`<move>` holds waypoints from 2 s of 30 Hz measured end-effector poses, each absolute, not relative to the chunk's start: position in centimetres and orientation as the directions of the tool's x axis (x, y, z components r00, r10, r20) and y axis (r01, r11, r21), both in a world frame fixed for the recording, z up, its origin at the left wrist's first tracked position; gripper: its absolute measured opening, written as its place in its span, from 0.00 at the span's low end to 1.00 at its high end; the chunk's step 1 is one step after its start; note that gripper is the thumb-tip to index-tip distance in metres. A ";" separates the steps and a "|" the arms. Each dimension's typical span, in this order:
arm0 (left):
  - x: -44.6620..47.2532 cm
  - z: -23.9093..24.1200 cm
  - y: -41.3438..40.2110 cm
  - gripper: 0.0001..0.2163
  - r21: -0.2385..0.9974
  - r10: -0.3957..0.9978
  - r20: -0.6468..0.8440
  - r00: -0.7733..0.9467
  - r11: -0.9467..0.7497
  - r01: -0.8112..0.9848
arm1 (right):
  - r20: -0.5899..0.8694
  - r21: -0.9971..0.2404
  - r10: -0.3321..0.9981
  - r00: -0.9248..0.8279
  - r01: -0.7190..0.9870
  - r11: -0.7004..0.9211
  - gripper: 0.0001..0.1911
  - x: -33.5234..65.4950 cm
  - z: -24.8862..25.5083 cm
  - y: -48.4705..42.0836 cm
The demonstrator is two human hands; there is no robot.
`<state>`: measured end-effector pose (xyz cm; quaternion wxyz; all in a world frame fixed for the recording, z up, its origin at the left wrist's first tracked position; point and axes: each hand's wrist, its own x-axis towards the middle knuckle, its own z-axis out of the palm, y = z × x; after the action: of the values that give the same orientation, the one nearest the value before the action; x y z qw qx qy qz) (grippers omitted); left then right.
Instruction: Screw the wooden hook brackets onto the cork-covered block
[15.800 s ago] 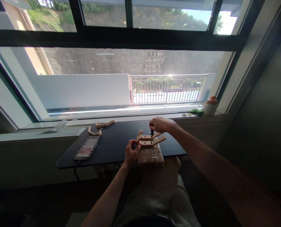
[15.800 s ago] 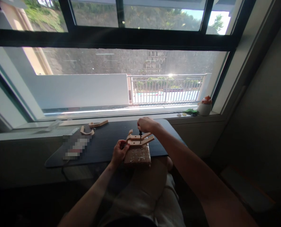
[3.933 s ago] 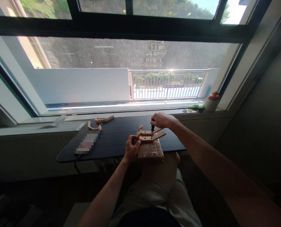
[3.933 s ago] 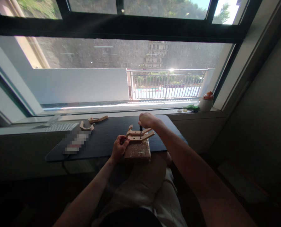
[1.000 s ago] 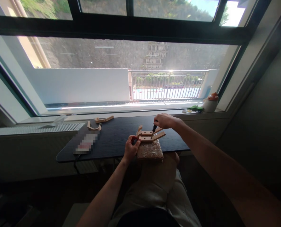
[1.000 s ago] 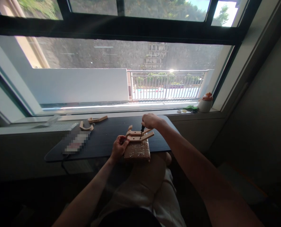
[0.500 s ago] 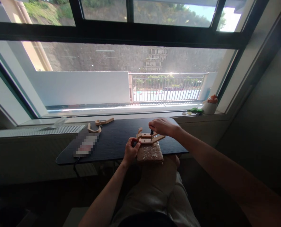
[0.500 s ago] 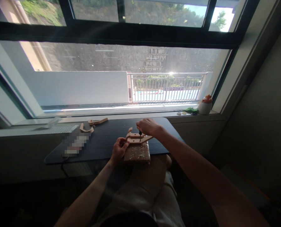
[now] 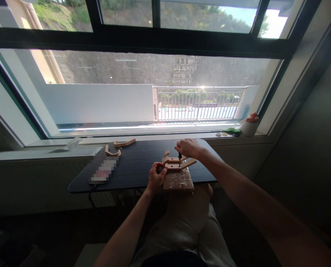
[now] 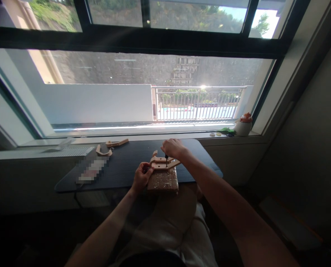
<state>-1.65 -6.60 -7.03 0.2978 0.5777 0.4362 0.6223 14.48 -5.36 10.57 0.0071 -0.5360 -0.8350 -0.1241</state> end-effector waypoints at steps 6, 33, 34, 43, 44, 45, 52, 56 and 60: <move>-1.6 -7.1 -6.5 0.09 0.886 0.874 0.461 -0.153 -0.442 0.141 | 0.137 0.228 0.838 -0.528 0.840 0.492 0.19 15.6 11.3 -6.2; -1.5 -6.7 -6.8 0.09 0.889 0.877 0.457 -0.149 -0.443 0.118 | 0.132 0.194 0.828 -0.544 0.834 0.517 0.17 15.9 10.5 -6.2; -1.5 -6.7 -6.8 0.09 0.887 0.876 0.459 -0.149 -0.444 0.124 | 0.134 0.194 0.832 -0.539 0.837 0.511 0.17 15.9 10.3 -6.1; -1.5 -6.3 -7.1 0.09 0.899 0.887 0.435 -0.151 -0.420 0.125 | 0.130 0.183 0.906 -0.402 0.908 0.377 0.23 16.0 9.8 -4.9; -1.5 -6.3 -7.1 0.10 0.901 0.889 0.431 -0.156 -0.416 0.120 | 0.122 0.185 0.910 -0.397 0.910 0.372 0.23 16.1 9.9 -4.9; -1.5 -6.3 -7.1 0.10 0.903 0.889 0.428 -0.161 -0.414 0.112 | 0.110 0.186 0.912 -0.395 0.910 0.371 0.23 16.2 10.1 -5.0; -1.4 -6.6 -6.9 0.10 0.899 0.886 0.437 -0.155 -0.428 0.088 | 0.090 0.166 0.881 -0.464 0.879 0.446 0.15 16.5 11.5 -6.3; -1.5 -6.7 -6.9 0.10 0.896 0.883 0.442 -0.158 -0.428 0.117 | 0.086 0.150 0.850 -0.519 0.851 0.504 0.15 16.3 11.3 -6.2; -1.6 -6.6 -7.0 0.09 0.887 0.874 0.459 -0.158 -0.440 0.140 | 0.097 0.142 0.849 -0.519 0.852 0.504 0.16 16.0 10.8 -5.5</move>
<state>-1.57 -6.96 -6.62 0.2954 0.5778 0.4388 0.6216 16.00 -5.54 10.83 0.0072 -0.4904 -0.8672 -0.0862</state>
